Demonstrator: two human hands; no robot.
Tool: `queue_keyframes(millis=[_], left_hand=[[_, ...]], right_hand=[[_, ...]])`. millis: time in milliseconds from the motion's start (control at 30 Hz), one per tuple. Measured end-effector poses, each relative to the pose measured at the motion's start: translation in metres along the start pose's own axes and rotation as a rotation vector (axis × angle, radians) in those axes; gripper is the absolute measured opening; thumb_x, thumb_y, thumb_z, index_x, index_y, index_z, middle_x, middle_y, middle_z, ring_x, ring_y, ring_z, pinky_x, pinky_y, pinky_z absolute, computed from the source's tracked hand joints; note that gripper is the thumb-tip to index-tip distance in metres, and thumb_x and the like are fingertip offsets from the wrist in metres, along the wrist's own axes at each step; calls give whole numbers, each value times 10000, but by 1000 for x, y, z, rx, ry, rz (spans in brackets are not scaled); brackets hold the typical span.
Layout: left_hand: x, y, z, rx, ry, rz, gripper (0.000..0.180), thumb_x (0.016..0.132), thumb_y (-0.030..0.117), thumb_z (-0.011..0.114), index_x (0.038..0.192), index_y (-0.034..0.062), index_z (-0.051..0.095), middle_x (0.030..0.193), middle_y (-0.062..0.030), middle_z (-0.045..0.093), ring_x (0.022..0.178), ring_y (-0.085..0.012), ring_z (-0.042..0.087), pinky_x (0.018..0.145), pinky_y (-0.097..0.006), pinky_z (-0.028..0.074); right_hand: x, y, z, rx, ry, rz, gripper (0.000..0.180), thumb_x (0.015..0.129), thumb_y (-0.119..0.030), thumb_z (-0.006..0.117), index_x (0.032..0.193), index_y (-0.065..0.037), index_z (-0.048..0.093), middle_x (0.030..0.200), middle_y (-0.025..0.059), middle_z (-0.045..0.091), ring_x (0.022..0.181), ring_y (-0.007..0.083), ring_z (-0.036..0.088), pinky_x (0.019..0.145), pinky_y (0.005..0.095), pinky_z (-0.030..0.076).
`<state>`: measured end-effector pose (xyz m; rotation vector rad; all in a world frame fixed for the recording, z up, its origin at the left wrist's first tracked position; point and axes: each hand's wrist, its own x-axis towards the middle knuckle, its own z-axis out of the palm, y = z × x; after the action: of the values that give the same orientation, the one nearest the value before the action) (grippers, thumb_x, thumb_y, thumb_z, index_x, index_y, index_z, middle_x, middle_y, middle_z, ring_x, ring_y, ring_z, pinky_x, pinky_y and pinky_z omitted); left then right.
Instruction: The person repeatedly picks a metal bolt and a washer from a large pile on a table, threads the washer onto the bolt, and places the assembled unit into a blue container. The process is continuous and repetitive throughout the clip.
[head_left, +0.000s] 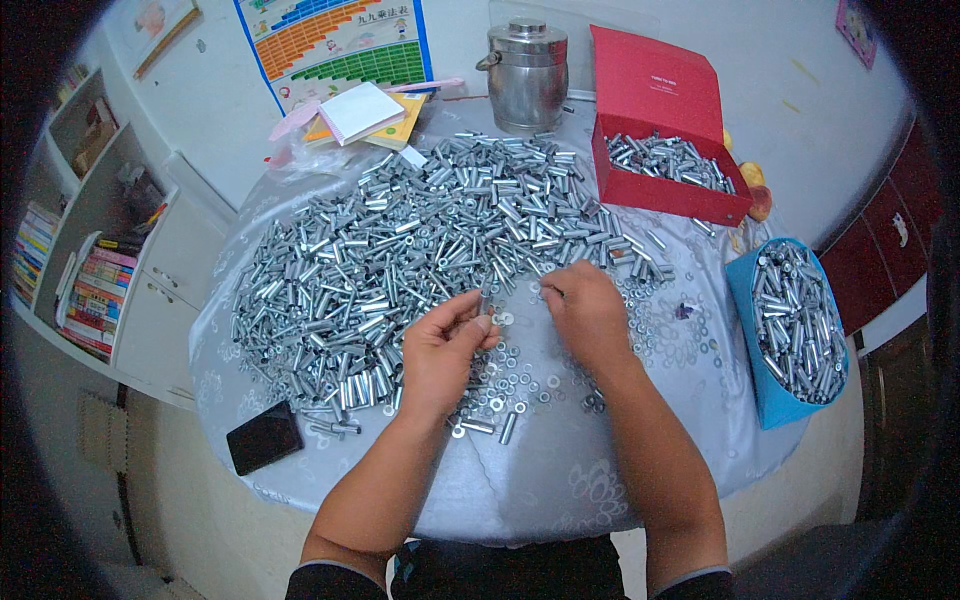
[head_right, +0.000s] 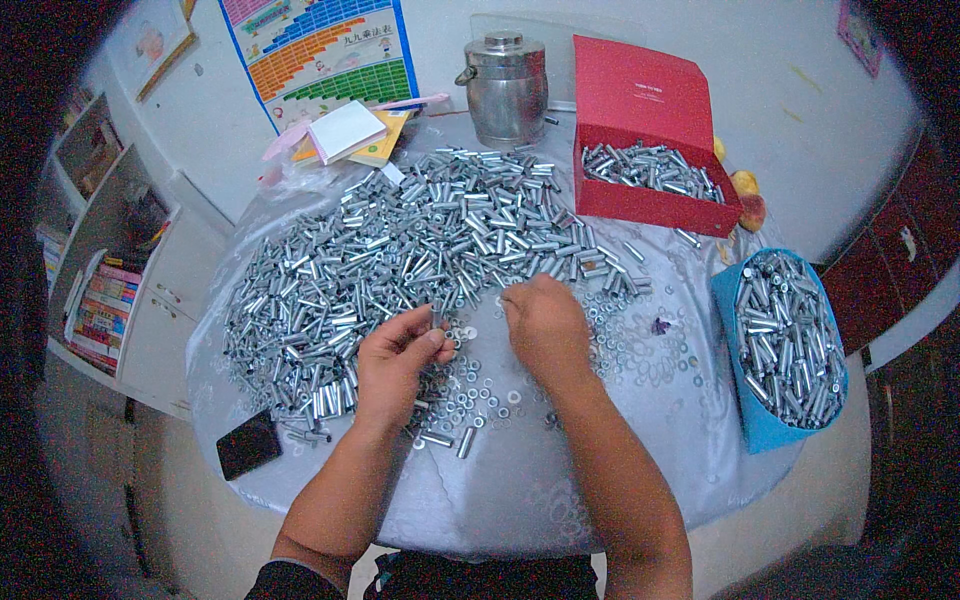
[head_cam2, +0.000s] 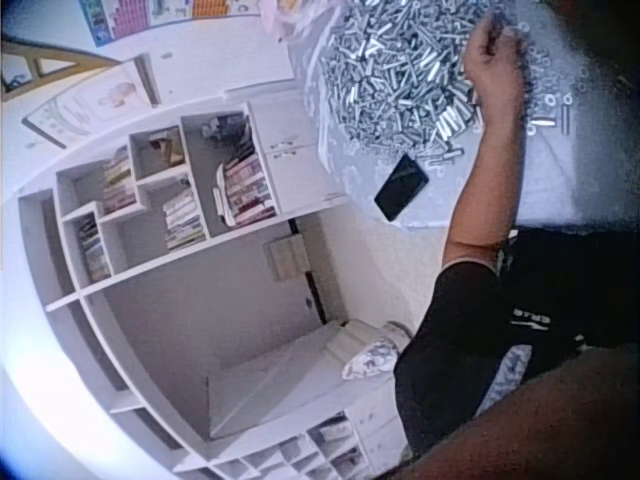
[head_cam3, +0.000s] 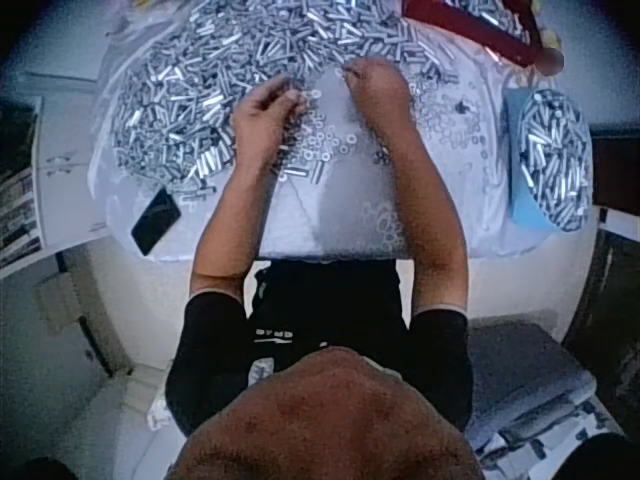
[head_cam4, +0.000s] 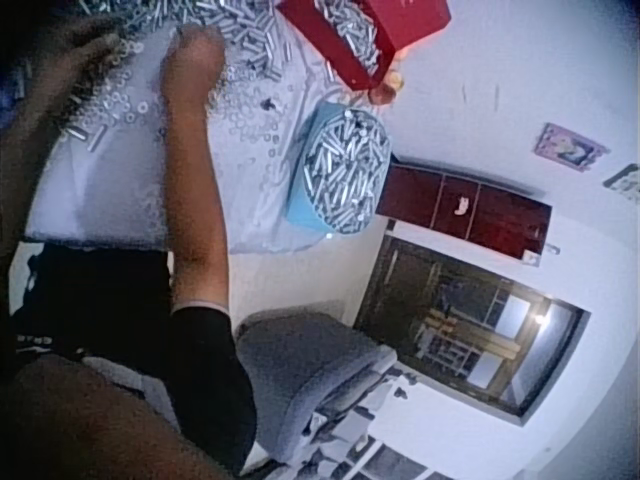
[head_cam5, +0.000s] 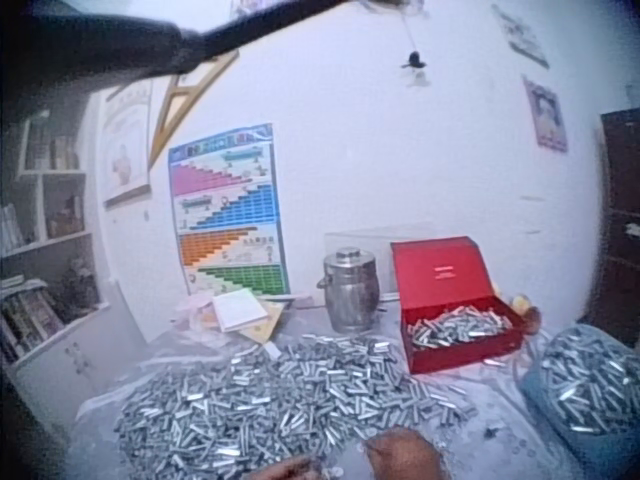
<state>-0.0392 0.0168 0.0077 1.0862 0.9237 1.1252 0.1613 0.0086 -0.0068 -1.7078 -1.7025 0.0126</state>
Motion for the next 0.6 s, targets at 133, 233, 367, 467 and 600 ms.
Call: queue_keyframes(millis=[133, 233, 367, 467, 600], left_hand=[[0, 1, 0, -5, 11, -5, 337, 893, -37, 644, 1229, -52, 610, 1020, -152, 704, 813, -180, 691, 742, -288, 583], [-1, 2, 0, -26, 12, 0, 335, 894, -35, 644, 1227, -52, 610, 1013, -150, 705, 806, -177, 691, 741, -287, 583], [-1, -2, -3, -32, -7, 21, 330, 897, -27, 646, 1224, -51, 612, 996, -142, 705, 804, -176, 691, 742, -286, 582], [-1, -1, -2, -33, -8, 7, 326, 899, -22, 646, 1222, -49, 613, 988, -137, 705, 803, -176, 691, 741, -288, 583], [-1, 0, -2, -30, -14, 6, 320, 901, -21, 643, 1218, -49, 614, 988, -135, 704, 807, -176, 691, 734, -287, 585]], right_hand=[[11, -7, 10, -114, -97, 47, 157, 839, -212, 648, 882, -82, 724, 898, 151, 612, 871, 345, 627, 749, 457, 517], [13, -9, 13, -155, -121, 65, 154, 842, -198, 633, 881, -80, 724, 896, 156, 603, 882, 343, 628, 748, 463, 520], [10, -5, 13, -175, -139, 18, 146, 839, -174, 623, 887, -86, 729, 901, 164, 598, 893, 349, 625, 766, 471, 519], [5, -4, 1, -59, -212, 54, 152, 835, -153, 620, 905, -99, 744, 898, 175, 602, 895, 360, 621, 788, 461, 515], [-5, -1, -21, 17, -336, 1, 157, 823, -140, 641, 925, -110, 757, 899, 174, 620, 906, 356, 620, 815, 442, 507]])
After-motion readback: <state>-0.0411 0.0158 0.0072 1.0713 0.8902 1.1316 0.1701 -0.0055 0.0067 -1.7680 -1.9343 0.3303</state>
